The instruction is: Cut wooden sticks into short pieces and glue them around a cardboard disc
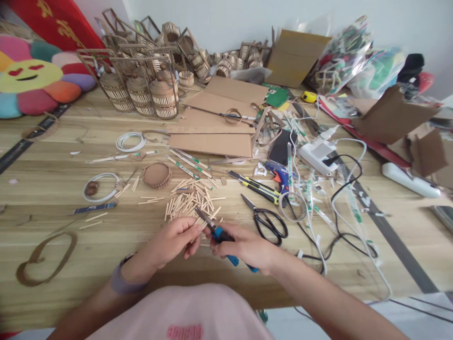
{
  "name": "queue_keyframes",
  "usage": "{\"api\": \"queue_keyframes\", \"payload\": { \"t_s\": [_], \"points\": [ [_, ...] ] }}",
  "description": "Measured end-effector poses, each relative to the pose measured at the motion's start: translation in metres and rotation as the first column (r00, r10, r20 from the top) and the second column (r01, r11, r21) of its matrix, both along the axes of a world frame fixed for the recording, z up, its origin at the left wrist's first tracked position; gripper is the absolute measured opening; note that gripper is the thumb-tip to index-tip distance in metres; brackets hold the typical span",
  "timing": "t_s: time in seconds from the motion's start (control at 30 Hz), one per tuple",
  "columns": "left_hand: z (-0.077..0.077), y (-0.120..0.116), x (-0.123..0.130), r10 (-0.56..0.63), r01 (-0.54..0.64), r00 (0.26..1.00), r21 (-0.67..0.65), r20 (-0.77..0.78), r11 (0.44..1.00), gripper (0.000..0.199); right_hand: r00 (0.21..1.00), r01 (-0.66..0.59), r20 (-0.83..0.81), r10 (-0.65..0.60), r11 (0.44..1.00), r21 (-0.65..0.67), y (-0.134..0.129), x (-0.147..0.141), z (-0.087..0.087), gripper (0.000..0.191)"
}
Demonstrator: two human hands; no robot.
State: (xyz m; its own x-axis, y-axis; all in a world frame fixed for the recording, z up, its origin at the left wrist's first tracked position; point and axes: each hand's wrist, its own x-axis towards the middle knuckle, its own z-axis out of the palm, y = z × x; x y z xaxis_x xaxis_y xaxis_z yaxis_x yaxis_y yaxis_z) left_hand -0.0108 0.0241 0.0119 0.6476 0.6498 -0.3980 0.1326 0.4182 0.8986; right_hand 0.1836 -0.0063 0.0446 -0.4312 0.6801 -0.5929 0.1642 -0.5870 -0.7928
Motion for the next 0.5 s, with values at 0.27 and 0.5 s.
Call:
{"api": "queue_keyframes", "payload": {
  "t_s": [0.27, 0.5],
  "points": [
    [-0.001, 0.0, -0.001, -0.008, 0.009, 1.0, 0.035, -0.017, 0.999, 0.042, 0.997, -0.041, 0.065, 0.036, 0.996, 0.076, 0.0, -0.004, -0.003, 0.02],
    [-0.004, -0.002, -0.002, -0.037, 0.043, 0.997, 0.093, -0.065, 0.995, 0.042, 0.985, -0.107, 0.153, 0.076, 0.973, 0.205, -0.003, -0.002, -0.016, 0.014]
  ]
}}
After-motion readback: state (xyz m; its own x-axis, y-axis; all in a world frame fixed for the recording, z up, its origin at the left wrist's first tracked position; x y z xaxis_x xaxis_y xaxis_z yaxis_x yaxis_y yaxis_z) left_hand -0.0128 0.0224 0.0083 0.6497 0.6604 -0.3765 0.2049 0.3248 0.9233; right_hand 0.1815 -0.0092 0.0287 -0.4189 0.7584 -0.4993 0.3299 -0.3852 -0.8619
